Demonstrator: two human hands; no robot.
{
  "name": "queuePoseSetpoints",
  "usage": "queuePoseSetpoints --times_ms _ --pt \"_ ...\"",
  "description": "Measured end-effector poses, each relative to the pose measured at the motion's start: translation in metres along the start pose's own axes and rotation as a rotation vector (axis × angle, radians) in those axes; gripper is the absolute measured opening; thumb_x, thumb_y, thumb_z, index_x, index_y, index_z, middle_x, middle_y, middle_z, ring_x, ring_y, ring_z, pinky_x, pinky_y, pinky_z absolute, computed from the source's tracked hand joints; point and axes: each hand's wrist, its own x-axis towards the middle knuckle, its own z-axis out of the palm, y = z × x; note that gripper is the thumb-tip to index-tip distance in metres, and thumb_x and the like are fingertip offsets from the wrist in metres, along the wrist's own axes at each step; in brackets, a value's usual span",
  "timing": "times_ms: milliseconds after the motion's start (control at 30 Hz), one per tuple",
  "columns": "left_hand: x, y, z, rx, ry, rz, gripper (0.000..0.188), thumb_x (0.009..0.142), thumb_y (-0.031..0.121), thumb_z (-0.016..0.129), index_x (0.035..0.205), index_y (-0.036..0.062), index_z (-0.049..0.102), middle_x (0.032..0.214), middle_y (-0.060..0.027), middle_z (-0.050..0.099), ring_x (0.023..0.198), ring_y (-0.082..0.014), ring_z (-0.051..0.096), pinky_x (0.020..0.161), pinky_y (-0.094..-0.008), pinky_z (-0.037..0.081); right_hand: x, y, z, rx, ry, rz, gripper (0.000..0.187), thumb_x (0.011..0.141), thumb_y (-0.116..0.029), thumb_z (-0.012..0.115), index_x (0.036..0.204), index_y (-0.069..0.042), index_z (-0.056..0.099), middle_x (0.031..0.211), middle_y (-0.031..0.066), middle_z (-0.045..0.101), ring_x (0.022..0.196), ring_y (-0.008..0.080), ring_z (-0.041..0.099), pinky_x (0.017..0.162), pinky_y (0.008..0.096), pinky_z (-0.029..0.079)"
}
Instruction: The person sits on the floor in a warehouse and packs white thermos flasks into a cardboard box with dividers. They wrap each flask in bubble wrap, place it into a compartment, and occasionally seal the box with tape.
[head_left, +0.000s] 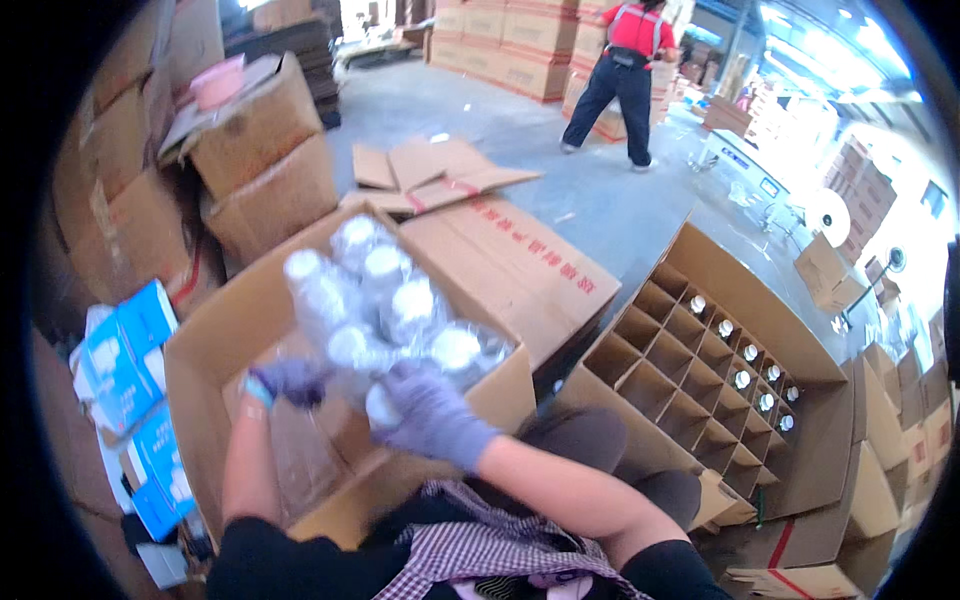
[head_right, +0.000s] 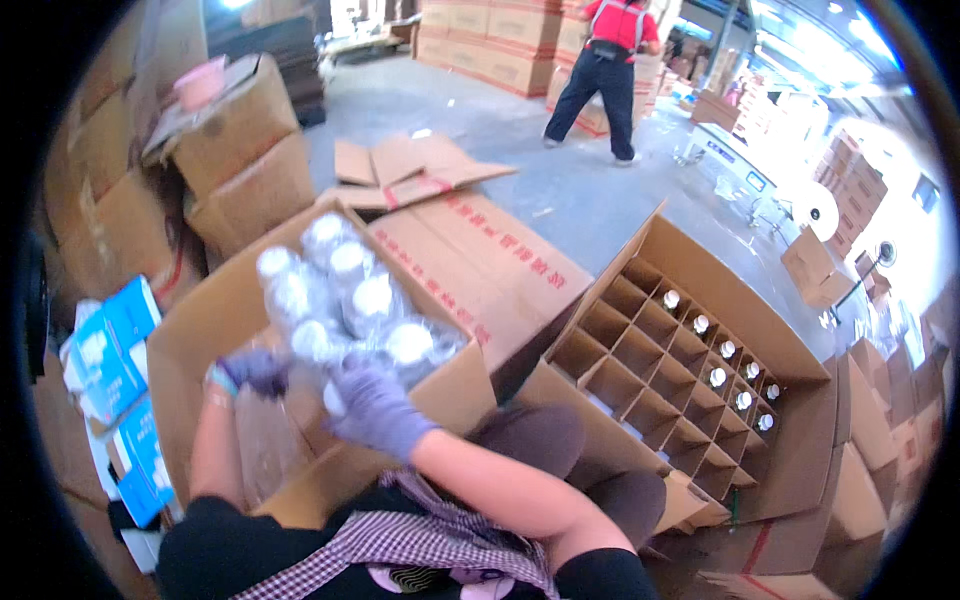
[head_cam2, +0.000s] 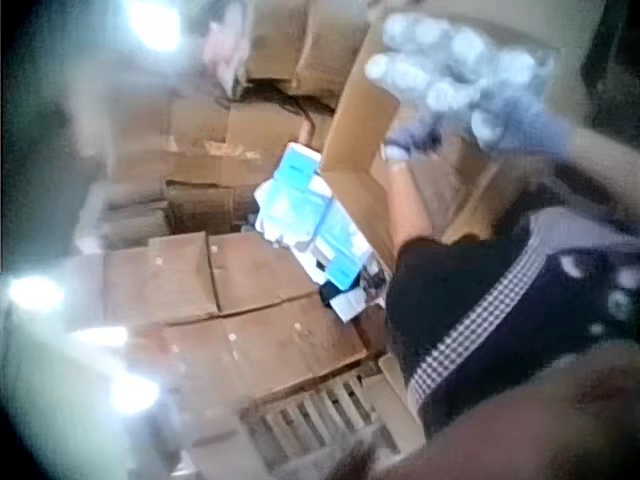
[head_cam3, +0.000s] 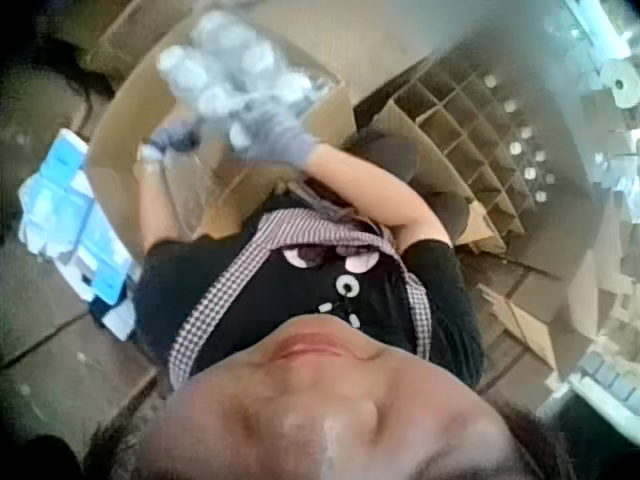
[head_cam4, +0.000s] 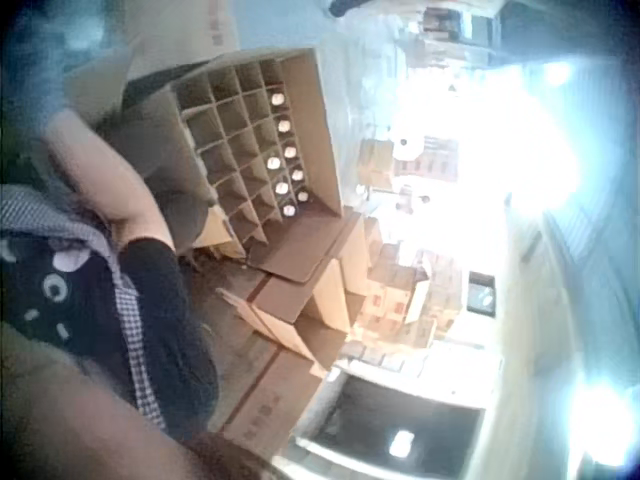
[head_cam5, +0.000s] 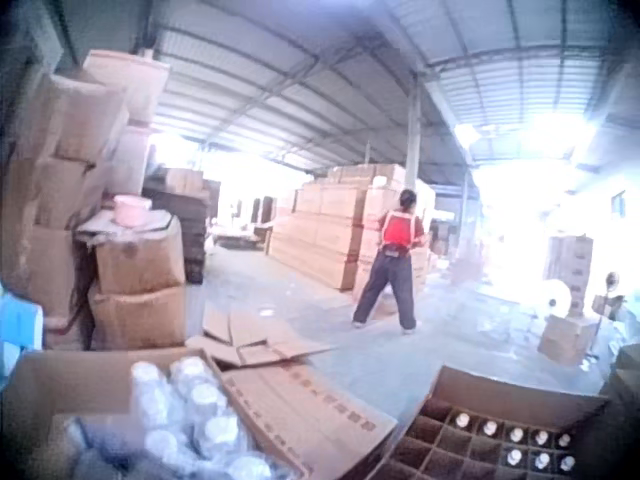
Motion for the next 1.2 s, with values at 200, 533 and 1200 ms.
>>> queuePoseSetpoints --times_ms 200,533,1200 --pt "0.016 -0.124 0.101 -0.770 -0.436 -0.373 0.050 0.104 0.046 0.046 0.141 0.0137 0.056 0.126 -0.0113 0.067 0.112 -0.0257 0.066 0.094 -0.0394 0.053 0.051 0.004 0.064 -0.108 -0.316 -0.023 0.061 0.076 -0.037 0.066 0.124 0.000 0.057 0.116 0.0250 0.061 0.099 0.0412 0.065 0.084 0.0485 0.054" --pt "-0.038 0.029 0.069 -0.937 0.516 0.745 0.090 0.099 0.070 0.031 0.153 -0.0006 0.026 0.154 -0.0185 0.038 0.139 -0.0307 0.041 0.117 -0.0426 0.032 -0.038 -0.019 -0.144 0.351 0.490 0.336 0.059 0.087 -0.050 0.064 0.125 -0.005 0.055 0.104 0.0209 0.064 0.087 0.0323 0.068 0.076 0.0409 0.056" --pt "0.059 0.295 0.083 -1.124 0.660 0.737 0.062 0.101 0.060 0.042 0.123 0.0033 0.054 0.115 -0.0139 0.059 0.105 -0.0261 0.059 0.099 -0.0420 0.047 -0.449 0.242 -0.237 -0.758 0.444 1.492 0.066 0.076 -0.044 0.076 0.130 -0.012 0.056 0.127 0.0177 0.055 0.121 0.0398 0.052 0.099 0.0553 0.043"
